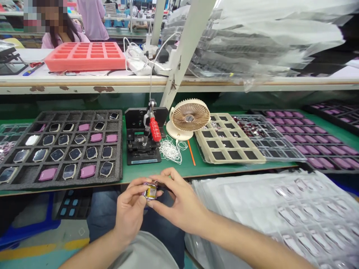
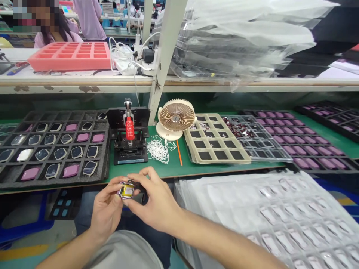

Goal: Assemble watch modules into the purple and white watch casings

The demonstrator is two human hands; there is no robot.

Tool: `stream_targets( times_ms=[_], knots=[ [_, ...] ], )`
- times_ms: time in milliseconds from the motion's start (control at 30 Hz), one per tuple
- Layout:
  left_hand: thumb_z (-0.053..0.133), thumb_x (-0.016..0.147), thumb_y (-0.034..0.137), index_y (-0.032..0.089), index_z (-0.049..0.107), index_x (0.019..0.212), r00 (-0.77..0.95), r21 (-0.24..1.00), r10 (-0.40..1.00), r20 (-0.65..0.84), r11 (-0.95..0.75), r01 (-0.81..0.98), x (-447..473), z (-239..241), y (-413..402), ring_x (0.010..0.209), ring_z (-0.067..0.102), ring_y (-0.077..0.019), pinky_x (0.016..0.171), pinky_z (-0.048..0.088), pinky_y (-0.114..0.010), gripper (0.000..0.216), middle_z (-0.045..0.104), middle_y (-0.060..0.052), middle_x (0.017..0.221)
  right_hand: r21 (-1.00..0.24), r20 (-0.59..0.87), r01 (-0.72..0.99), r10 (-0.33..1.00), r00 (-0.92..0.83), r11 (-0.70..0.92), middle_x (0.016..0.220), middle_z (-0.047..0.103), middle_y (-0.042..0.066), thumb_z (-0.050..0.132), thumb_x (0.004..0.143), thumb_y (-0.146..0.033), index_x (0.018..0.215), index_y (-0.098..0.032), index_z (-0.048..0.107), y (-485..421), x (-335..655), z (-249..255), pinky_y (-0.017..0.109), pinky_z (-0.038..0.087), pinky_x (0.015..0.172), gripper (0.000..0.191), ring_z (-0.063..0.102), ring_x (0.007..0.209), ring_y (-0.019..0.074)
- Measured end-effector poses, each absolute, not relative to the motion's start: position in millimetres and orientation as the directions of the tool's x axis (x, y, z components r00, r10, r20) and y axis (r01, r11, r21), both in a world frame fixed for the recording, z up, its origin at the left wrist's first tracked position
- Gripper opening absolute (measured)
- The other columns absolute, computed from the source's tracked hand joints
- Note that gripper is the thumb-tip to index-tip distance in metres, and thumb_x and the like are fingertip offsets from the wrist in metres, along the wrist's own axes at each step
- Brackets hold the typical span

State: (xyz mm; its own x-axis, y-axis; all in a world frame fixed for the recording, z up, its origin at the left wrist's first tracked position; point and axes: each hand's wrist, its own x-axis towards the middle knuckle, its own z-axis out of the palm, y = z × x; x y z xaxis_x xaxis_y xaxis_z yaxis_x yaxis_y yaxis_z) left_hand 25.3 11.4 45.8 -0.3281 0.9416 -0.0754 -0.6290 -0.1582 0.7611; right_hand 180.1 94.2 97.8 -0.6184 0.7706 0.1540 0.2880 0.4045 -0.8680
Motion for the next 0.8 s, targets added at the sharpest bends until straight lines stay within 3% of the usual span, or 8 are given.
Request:
stream_targets(
  times_ms=[267,400,467,533,600,667,733,800],
  knots=[
    [0.086,0.085,0.03,0.028,0.087,0.096,-0.301,0.791,0.945,-0.131,-0.083,-0.606,31,39,5,0.119,0.068,-0.0317,0.099,0.062,-0.044,0.012,0.072,-0.01,0.123,-0.873,0.181,0.265,0.777,-0.602,0.409,0.1,0.062,0.004,0.079,0.091,-0.026,0.134,-0.028,0.072,83,188,90,0.031,0.059,0.077,0.044,0.067,0.087,0.0183],
    [0.093,0.076,0.038,0.027,0.086,0.096,-0.269,0.768,0.902,-0.337,0.098,-0.633,37,40,-1,0.122,0.068,-0.033,0.097,0.063,-0.037,0.024,0.075,-0.008,0.128,-0.804,0.134,0.379,0.76,-0.636,0.458,0.102,0.07,0.006,0.081,0.09,-0.041,0.142,-0.024,0.067,68,209,96,0.027,0.057,0.073,0.056,0.07,0.083,0.0178],
    [0.092,0.075,0.045,0.028,0.085,0.103,-0.171,0.716,0.874,-0.454,0.245,-0.653,39,38,-1,0.126,0.067,-0.0349,0.096,0.064,-0.036,0.033,0.075,-0.007,0.134,-0.766,0.053,0.47,0.772,-0.634,0.439,0.095,0.075,0.003,0.078,0.093,-0.042,0.132,-0.024,0.073,68,235,98,0.023,0.056,0.073,0.044,0.071,0.079,0.0153],
    [0.091,0.077,0.047,0.028,0.084,0.111,-0.062,0.677,0.866,-0.497,0.342,-0.652,41,35,1,0.127,0.067,-0.0371,0.097,0.065,-0.038,0.04,0.074,-0.007,0.138,-0.638,-0.066,0.696,0.878,-0.475,0.328,0.092,0.078,0.0,0.072,0.097,-0.035,0.113,-0.026,0.079,76,277,101,0.02,0.055,0.077,0.02,0.073,0.08,0.0136],
    [0.093,0.074,0.043,0.029,0.083,0.113,-0.009,0.677,0.871,-0.492,0.376,-0.633,42,33,3,0.122,0.071,-0.0373,0.095,0.066,-0.04,0.043,0.076,-0.007,0.135,-0.424,-0.123,0.902,0.981,-0.153,0.087,0.1,0.081,0.001,0.063,0.1,-0.027,0.104,-0.026,0.08,90,333,104,0.022,0.054,0.084,0.017,0.075,0.09,0.0156],
    [0.097,0.07,0.038,0.027,0.083,0.111,-0.008,0.693,0.874,-0.485,0.379,-0.613,44,30,3,0.11,0.077,-0.0358,0.086,0.069,-0.037,0.045,0.08,-0.008,0.125,-0.291,-0.091,0.948,0.99,0.108,-0.13,0.116,0.079,0.01,0.054,0.104,-0.025,0.114,-0.02,0.078,104,394,105,0.03,0.053,0.093,0.027,0.073,0.106,0.0228],
    [0.099,0.064,0.036,0.023,0.083,0.107,-0.015,0.697,0.872,-0.49,0.381,-0.607,45,27,3,0.098,0.08,-0.0341,0.077,0.069,-0.035,0.047,0.082,-0.01,0.117,-0.172,-0.097,0.932,0.947,0.307,-0.32,0.109,0.079,0.018,0.054,0.103,-0.027,0.109,-0.014,0.079,115,449,102,0.036,0.052,0.088,0.029,0.073,0.105,0.0307],
    [0.101,0.061,0.035,0.02,0.084,0.104,-0.011,0.691,0.868,-0.496,0.387,-0.61,46,24,2,0.089,0.081,-0.0326,0.073,0.069,-0.034,0.048,0.083,-0.012,0.112,-0.091,-0.145,0.901,0.901,0.41,-0.425,0.1,0.079,0.018,0.063,0.098,-0.031,0.103,-0.013,0.081,118,487,94,0.036,0.051,0.081,0.025,0.074,0.099,0.0333]
  ],
)
